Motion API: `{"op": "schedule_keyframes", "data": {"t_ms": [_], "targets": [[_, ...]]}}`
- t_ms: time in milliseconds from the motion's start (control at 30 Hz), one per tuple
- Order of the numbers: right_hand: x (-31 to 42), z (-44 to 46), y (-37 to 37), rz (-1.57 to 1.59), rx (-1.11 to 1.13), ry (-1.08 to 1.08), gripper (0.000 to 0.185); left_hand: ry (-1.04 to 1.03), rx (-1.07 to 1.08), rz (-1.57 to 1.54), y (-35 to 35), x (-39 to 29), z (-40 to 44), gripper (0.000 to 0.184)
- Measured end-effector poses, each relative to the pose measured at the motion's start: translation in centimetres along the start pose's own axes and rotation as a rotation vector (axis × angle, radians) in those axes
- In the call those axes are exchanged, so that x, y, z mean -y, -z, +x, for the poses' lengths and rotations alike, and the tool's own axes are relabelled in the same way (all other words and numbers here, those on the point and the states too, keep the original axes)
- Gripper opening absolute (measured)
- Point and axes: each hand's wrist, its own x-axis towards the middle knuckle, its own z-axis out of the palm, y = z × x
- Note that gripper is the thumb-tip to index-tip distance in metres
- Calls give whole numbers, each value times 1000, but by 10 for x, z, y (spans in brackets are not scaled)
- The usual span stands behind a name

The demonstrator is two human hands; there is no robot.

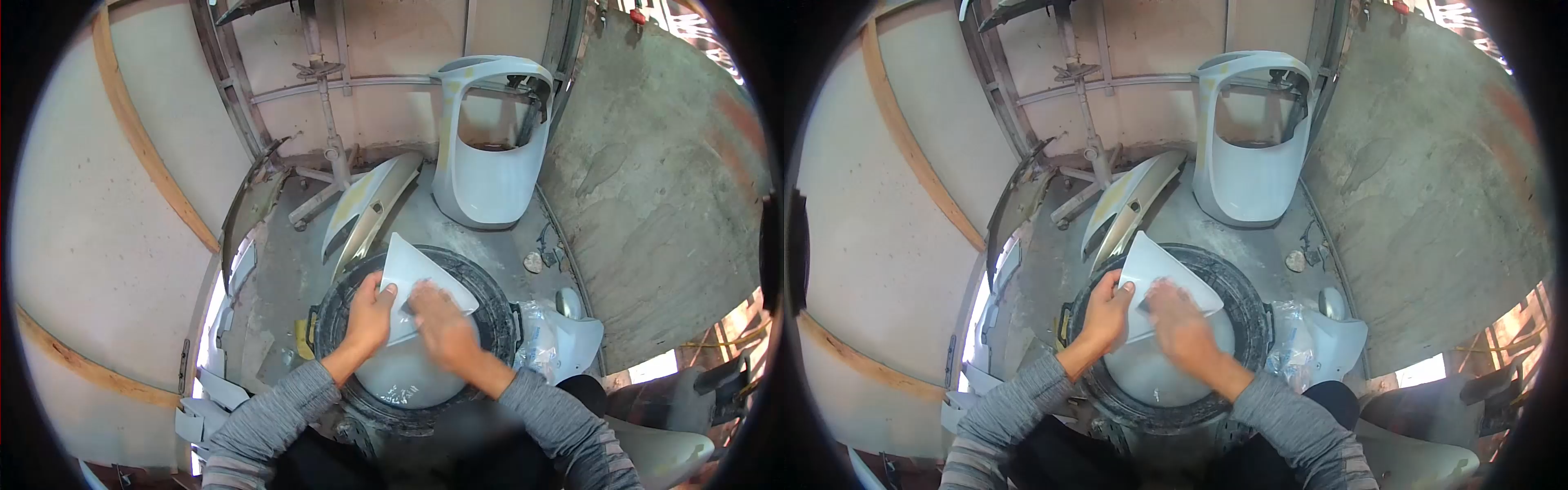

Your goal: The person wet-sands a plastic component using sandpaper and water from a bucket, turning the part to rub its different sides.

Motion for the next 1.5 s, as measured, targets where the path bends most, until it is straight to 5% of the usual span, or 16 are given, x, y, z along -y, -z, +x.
{"op": "schedule_keyframes", "data": {"t_ms": [67, 233, 333, 500, 567, 600, 767, 833, 867, 933, 967, 1167, 1233, 1367, 1433, 1500], "targets": [[-20, 16, 2, -55, -35, -203, 40, -38, -33, 43, -2, 7, -5, 31], [11, 4, 1, -13, 13, -2, 39, 1, -116, -197, -8, 0, -18, 33], [-21, 22, 4, 47, -115, -312, 35, 1, -62, -141, -13, -3, -32, 33], [7, 14, 10, 92, -2, -28, 37, 35, 77, -353, -19, 8, -41, 40], [-33, 20, 11, 110, -56, -428, 36, 53, 82, -345, -18, -3, -42, 43], [-40, 28, 18, 192, -91, -567, 35, -22, 18, -225, -15, -7, -37, 44], [-15, 38, 30, 346, -277, -454, 34, -490, -262, 23, 12, -46, 4, 42], [-17, 37, 30, 328, -233, -487, 33, -85, -367, -307, 35, -41, 31, 42], [-17, 36, 31, 327, -235, -486, 33, -87, -366, -308, 44, -26, 35, 42], [-18, 33, 32, 346, -96, -665, 33, 318, -100, -457, 53, -2, 26, 40], [-19, 32, 31, 347, -94, -663, 33, 287, -176, -405, 39, 5, 17, 37], [-19, 23, 14, 275, -142, -479, 34, 312, 128, -405, -4, -15, -8, 47], [-6, 16, 7, 96, -26, -152, 37, 288, 207, -483, -10, -8, -14, 55], [-12, 15, 12, 25, -28, 64, 36, 240, 235, -473, -4, 3, -9, 62], [-27, 17, 7, 33, -121, -60, 37, 291, 253, -397, -7, -13, -17, 61], [-18, 25, 11, 256, -1, -426, 35, 313, 289, -270, -15, -28, -26, 62]]}}
